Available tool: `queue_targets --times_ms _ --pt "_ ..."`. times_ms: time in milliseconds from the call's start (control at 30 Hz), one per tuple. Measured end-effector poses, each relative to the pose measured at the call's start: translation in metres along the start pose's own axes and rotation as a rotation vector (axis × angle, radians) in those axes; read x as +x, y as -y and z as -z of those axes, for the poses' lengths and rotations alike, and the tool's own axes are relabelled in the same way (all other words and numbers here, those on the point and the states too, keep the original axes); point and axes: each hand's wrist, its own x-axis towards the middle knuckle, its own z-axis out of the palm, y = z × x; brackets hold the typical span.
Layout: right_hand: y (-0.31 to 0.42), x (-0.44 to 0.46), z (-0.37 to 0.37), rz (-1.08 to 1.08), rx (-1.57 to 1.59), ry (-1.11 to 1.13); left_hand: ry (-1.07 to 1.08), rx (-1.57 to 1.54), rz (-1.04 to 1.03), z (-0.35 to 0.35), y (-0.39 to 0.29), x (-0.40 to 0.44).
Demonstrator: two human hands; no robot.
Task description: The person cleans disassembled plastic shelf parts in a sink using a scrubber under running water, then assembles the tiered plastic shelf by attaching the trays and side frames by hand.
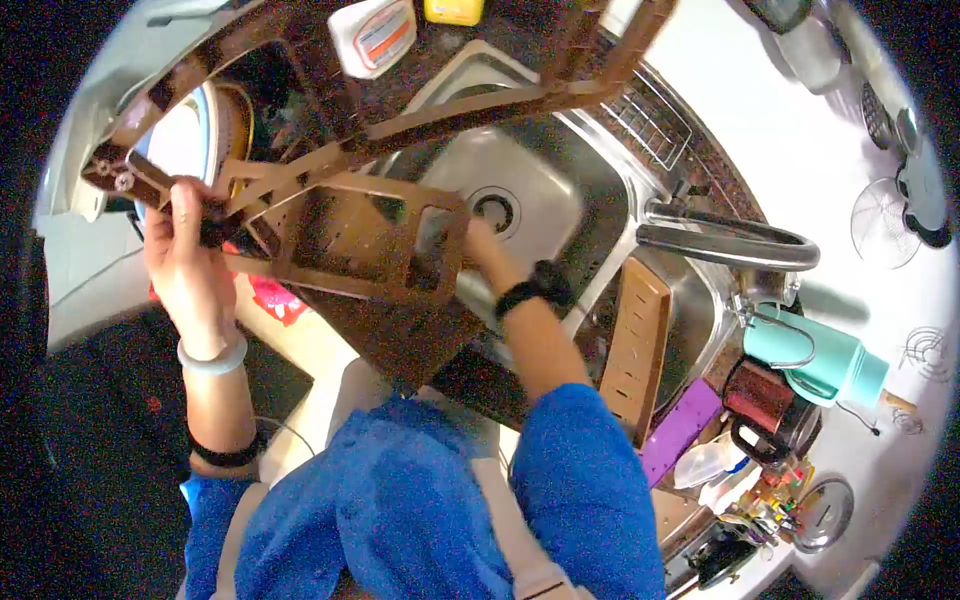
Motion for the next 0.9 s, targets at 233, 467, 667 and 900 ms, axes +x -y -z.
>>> queue_targets --times_ms 233,467,667,900 --pt "-0.016 -0.028 0.073 -0.353 -0.354 -0.391 -0.030 0.005 0.012 -0.007 0.002 0.000" --pt "-0.026 -0.151 0.186 -0.549 0.096 -0.781 -0.012 -0.009 0.032 -0.026 -0.010 -0.005" --pt "-0.027 -0.165 0.261 -0.273 1.042 -1.275 0.089 0.106 0.111 -0.028 -0.005 -0.010" --pt "-0.081 -0.129 0.294 -0.293 0.971 -0.904 0.172 0.160 0.153 -0.016 -0.004 -0.020"
